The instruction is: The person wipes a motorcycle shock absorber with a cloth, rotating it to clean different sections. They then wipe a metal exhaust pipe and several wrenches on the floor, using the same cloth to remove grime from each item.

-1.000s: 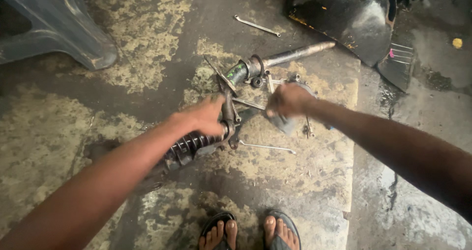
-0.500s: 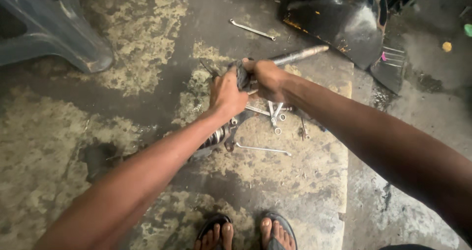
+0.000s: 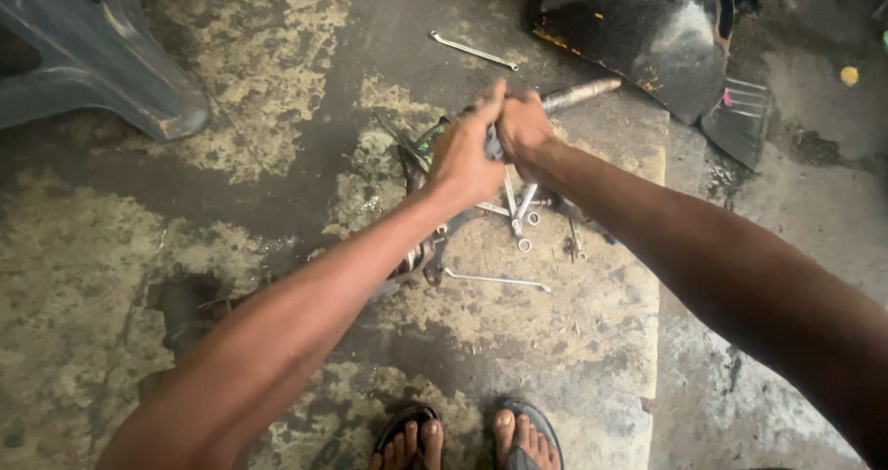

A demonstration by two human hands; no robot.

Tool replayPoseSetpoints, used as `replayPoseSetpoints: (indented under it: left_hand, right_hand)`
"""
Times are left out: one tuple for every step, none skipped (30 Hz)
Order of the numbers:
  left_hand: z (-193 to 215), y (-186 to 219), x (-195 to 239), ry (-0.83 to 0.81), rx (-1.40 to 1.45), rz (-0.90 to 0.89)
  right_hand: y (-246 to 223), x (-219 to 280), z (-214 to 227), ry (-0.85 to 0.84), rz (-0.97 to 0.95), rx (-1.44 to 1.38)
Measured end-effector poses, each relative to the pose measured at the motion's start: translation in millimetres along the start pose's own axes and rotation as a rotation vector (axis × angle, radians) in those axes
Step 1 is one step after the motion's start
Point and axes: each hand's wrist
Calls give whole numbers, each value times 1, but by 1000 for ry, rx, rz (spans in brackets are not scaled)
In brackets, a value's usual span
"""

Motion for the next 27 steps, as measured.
replayPoseSetpoints:
  left_hand:
    - [0,1,-3,58,89,-26]
    - [1,1,-5,117,178,-51]
    - [5,-1,-6,177,259,-76]
    - [9,-4,-7,185,336,-41]
    - [11,-9,-6,189,417,-1]
    - [13,-15,-5,192,498,38]
    - [16,-20,-6,145,745,103]
    - [19,-26,-8,93,990,169]
    - [17,-31,-8,36,1240,245]
    - [14,-35,-9,-57,1395,207]
    - [14,-37,-10,-148,1540,162]
    - [14,-38,-11,-243,1682,115]
    - [11,-38,-11,-284,1722,36]
    - [7,-35,-10,-325,1760,-44]
    - [3,-30,-11,-375,1796,-126]
    - [2,-29,-11,-384,1816,-54]
    - [1,-31,-8,-388,1835,22]
    - [-1,-35,-5,-392,1852,97]
    - [-4,-41,-4,-430,1866,76]
    - [-9,-48,-4,-467,1878,55]
    - [-13,-54,-10,-512,1885,25]
    - [-13,-64,-20,-489,1844,-34]
    - [-9,-79,-30,-460,1804,-86]
    - [-8,-92,-41,-432,1763,-138]
    - [-9,-102,-54,-504,1833,-288]
    - [-10,-110,-64,-576,1896,-442]
    - [-16,-114,-71,-659,1962,-593]
  right_hand:
    - [-1,-3,7,30,124,178]
    - [-3,-4,15,61,247,356]
    - [-7,-5,18,91,374,526]
    - [-15,-5,24,153,307,464]
    - [-24,-1,32,216,233,405]
    - [-31,4,33,279,159,345]
    - [-38,10,29,190,195,268]
    - [-42,17,21,101,231,192]
    - [-40,29,13,11,256,118]
    - [-34,40,-2,29,336,330]
    - [-25,48,-21,44,422,535]
    - [-9,64,-34,-58,654,766]
    - [3,77,-42,-170,879,995]
    - [4,76,-43,-167,845,1113]
    - [6,75,-40,-157,807,1235]
    - [5,71,-32,-146,766,1356]
    - [3,65,-23,-111,708,1412]
    - [-1,56,-14,-77,649,1466]
    - [-3,50,-4,-44,587,1518]
    - [-4,47,4,25,574,1465]
    - [-9,44,13,101,567,1413]
    - [-13,44,17,177,560,1359]
    - [-12,46,13,196,529,1259]
    - [-11,52,7,214,498,1160]
    - [-11,58,-2,224,474,1058]
    - [-9,63,-17,118,456,977]
    - [-4,70,-31,21,427,900]
Point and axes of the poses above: each hand's wrist, its own x-axis away from the middle knuckle, its own z-axis out of the back of the hand, y = z × x, and after that the axes turned 8 degrees about -y, right-handed
